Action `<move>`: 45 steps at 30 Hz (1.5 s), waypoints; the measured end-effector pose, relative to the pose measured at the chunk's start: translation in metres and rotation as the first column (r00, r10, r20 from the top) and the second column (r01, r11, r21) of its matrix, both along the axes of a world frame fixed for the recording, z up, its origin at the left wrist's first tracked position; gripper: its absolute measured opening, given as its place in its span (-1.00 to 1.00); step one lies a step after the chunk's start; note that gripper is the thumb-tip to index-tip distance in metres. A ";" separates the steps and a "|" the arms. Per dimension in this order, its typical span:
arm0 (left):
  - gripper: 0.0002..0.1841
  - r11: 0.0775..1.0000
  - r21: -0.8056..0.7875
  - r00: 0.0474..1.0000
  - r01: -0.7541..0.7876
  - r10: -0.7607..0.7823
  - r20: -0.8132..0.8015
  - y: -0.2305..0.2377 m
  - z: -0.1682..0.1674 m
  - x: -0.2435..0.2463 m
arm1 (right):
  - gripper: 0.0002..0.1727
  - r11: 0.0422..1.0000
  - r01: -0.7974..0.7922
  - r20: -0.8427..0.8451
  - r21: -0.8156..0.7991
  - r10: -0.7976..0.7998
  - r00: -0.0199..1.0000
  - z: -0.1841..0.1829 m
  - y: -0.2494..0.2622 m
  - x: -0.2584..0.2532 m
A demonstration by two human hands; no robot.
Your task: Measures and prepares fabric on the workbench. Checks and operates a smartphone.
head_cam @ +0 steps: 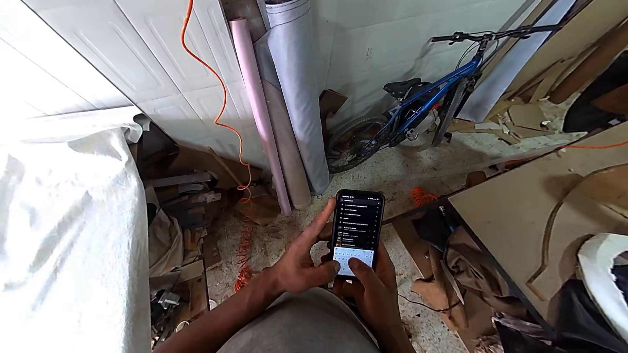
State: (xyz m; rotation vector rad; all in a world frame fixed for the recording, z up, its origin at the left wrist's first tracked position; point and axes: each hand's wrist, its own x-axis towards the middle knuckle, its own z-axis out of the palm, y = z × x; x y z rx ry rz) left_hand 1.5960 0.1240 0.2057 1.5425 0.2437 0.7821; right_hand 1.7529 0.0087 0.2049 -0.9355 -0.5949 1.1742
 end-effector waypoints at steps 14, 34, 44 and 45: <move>0.23 0.999 -0.015 0.999 -0.038 0.038 -0.031 -0.004 -0.002 -0.003 | -0.52 0.999 -0.015 -0.033 0.043 0.016 0.999 0.000 -0.001 -0.003; 0.28 0.993 -0.017 0.993 -0.115 0.115 -0.019 -0.011 0.000 0.002 | -0.37 0.993 -0.065 0.004 0.099 0.065 0.998 0.000 -0.005 -0.001; -0.54 0.933 -0.042 0.922 -0.357 0.359 0.144 0.023 0.021 0.009 | -0.40 0.976 -0.196 -0.045 0.098 0.201 0.979 -0.005 -0.007 -0.002; -0.59 0.934 -0.055 0.923 -0.353 0.357 0.143 0.025 0.023 0.009 | -0.40 0.976 -0.196 -0.046 0.094 0.201 0.979 -0.005 -0.007 -0.003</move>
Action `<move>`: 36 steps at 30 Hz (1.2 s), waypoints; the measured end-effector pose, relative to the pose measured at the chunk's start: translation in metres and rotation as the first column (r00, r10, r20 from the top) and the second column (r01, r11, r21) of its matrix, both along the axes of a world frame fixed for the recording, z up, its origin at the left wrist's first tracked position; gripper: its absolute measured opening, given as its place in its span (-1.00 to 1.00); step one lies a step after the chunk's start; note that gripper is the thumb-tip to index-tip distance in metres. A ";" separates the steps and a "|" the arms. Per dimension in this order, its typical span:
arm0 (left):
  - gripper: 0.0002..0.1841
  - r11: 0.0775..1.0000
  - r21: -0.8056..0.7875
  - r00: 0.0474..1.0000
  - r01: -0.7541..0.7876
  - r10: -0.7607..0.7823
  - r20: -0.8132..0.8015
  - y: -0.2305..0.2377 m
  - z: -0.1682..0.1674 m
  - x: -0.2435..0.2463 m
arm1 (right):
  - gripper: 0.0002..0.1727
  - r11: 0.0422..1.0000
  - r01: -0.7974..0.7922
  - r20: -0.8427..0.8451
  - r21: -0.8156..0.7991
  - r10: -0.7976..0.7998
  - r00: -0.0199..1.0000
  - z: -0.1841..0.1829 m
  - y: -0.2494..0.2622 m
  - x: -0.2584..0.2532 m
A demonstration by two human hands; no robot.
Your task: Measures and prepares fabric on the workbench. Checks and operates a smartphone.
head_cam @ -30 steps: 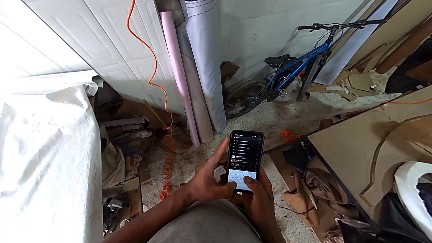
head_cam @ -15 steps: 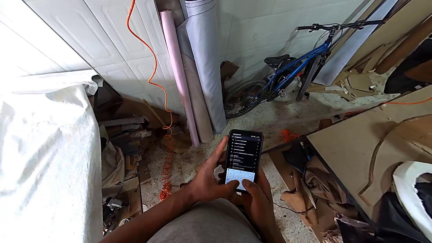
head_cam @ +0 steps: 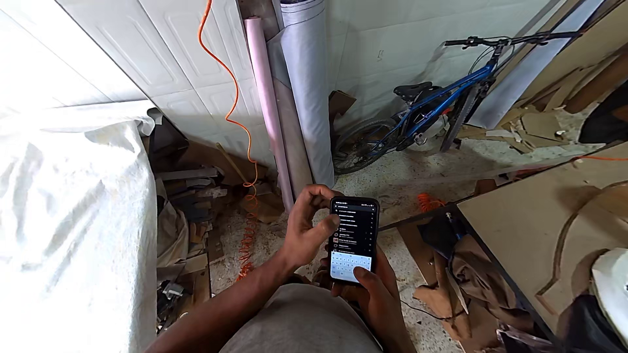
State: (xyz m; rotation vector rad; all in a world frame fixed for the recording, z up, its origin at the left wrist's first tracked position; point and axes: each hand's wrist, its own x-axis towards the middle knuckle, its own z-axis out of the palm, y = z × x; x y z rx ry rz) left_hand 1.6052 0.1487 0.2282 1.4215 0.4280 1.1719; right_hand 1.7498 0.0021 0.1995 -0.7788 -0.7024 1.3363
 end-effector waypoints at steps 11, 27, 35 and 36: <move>-0.69 0.997 -0.077 0.998 0.017 -0.012 0.061 -0.002 0.000 0.005 | -0.39 1.000 -0.023 0.046 0.005 0.023 0.999 -0.004 0.002 0.002; -0.56 0.987 -0.118 0.989 0.105 -0.091 0.118 -0.001 -0.008 -0.002 | -0.37 1.000 -0.021 0.019 -0.015 0.021 1.000 -0.003 0.010 0.001; -0.55 0.985 -0.135 0.988 0.106 -0.090 0.121 0.000 -0.010 -0.006 | -0.35 0.999 -0.045 -0.001 0.000 0.045 0.999 -0.005 0.012 0.000; -0.55 0.985 -0.136 0.989 0.108 -0.092 0.119 0.000 -0.010 -0.006 | -0.35 0.999 -0.048 -0.004 0.000 0.048 0.999 -0.005 0.012 0.000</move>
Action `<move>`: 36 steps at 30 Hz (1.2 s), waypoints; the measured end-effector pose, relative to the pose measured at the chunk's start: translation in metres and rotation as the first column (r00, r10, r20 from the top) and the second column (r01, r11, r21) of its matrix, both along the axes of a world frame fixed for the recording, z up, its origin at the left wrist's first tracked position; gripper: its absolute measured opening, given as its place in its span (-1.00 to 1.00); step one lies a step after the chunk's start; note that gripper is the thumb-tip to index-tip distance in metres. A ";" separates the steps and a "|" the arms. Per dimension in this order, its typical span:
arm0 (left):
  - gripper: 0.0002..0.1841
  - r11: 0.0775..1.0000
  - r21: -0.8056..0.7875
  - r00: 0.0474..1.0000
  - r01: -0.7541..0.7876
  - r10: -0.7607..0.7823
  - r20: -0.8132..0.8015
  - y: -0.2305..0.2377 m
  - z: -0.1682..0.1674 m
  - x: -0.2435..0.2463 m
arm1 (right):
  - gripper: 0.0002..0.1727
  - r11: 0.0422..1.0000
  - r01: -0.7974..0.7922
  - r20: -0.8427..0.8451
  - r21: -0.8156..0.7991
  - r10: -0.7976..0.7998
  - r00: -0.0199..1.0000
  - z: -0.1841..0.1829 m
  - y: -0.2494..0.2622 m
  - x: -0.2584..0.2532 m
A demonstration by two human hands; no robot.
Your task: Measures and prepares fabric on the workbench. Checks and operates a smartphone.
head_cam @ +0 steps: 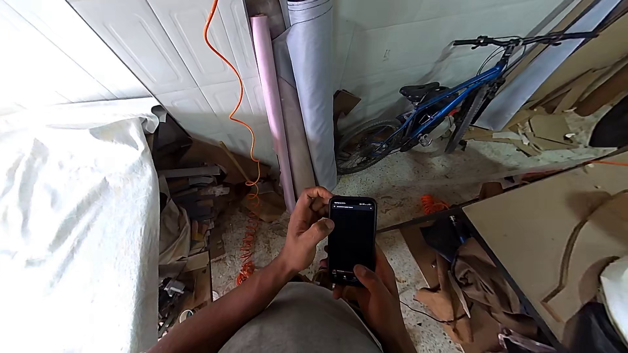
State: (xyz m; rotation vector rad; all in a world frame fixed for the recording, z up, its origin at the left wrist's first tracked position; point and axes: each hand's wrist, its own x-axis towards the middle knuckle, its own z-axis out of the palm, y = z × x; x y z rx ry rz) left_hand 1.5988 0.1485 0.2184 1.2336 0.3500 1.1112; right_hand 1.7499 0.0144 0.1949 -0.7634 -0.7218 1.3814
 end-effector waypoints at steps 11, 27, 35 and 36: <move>-0.51 1.000 -0.016 1.000 0.005 -0.005 -0.017 0.002 -0.001 -0.003 | -0.32 1.000 0.009 0.008 -0.012 -0.009 1.000 0.002 0.001 -0.004; -0.45 0.999 -0.031 0.998 -0.013 0.011 -0.059 -0.001 0.001 -0.004 | 0.06 0.997 0.060 0.134 0.040 -0.065 0.989 0.019 0.001 -0.007; -0.53 0.997 -0.012 0.995 -0.072 0.071 -0.072 -0.005 0.001 -0.001 | 0.08 0.998 0.024 0.194 0.056 -0.034 0.980 0.016 -0.004 -0.004; -0.53 0.997 -0.008 0.994 -0.077 0.076 -0.076 -0.006 0.001 0.000 | 0.08 0.998 0.023 0.195 0.058 -0.034 0.980 0.016 -0.005 -0.004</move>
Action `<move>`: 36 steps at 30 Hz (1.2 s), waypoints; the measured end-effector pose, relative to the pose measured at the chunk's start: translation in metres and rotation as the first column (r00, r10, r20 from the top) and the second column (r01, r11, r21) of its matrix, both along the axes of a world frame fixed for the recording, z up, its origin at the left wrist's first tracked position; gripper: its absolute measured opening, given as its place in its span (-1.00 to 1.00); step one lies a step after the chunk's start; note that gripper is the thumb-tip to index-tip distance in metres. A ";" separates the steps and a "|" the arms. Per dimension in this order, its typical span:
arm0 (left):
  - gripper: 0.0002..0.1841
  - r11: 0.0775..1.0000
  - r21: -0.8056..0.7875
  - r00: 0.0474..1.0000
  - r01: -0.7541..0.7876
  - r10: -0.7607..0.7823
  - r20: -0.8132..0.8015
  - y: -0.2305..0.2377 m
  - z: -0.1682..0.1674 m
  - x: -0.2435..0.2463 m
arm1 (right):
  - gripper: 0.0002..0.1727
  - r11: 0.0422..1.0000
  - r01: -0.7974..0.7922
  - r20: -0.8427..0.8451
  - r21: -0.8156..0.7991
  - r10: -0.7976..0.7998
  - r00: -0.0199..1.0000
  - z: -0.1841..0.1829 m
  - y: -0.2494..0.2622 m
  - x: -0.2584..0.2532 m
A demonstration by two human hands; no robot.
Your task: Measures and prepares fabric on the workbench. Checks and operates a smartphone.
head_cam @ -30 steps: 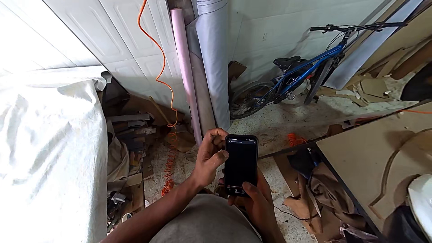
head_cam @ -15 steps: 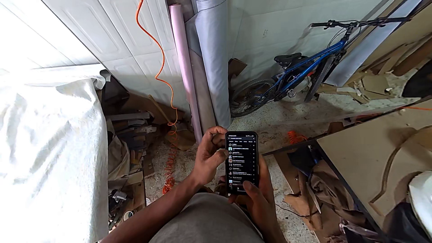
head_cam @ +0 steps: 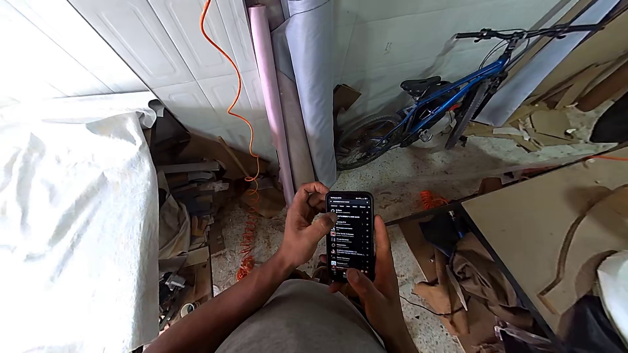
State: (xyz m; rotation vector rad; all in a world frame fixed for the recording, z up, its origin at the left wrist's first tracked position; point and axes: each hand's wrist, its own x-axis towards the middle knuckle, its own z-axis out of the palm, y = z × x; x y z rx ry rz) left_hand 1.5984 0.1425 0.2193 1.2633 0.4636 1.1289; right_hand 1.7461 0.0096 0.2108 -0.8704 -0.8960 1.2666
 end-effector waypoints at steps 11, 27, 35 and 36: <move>-0.65 1.000 -0.018 1.000 0.009 -0.009 0.013 -0.005 -0.001 0.007 | 0.05 1.000 0.023 0.021 -0.012 -0.023 1.000 -0.001 -0.006 0.007; -0.47 0.977 -0.028 0.977 0.213 -0.213 -0.002 -0.009 -0.010 0.032 | 0.12 0.969 0.215 0.220 -0.126 -0.184 0.958 -0.005 -0.011 0.049; -0.43 0.952 -0.079 0.953 0.296 -0.300 -0.048 -0.021 -0.022 0.092 | 0.41 0.894 0.379 0.609 -0.238 -0.166 0.776 -0.020 -0.020 0.111; -0.41 0.939 -0.091 0.940 0.331 -0.337 -0.051 -0.024 -0.022 0.102 | 0.42 0.872 0.418 0.624 -0.253 -0.183 0.760 -0.023 -0.021 0.116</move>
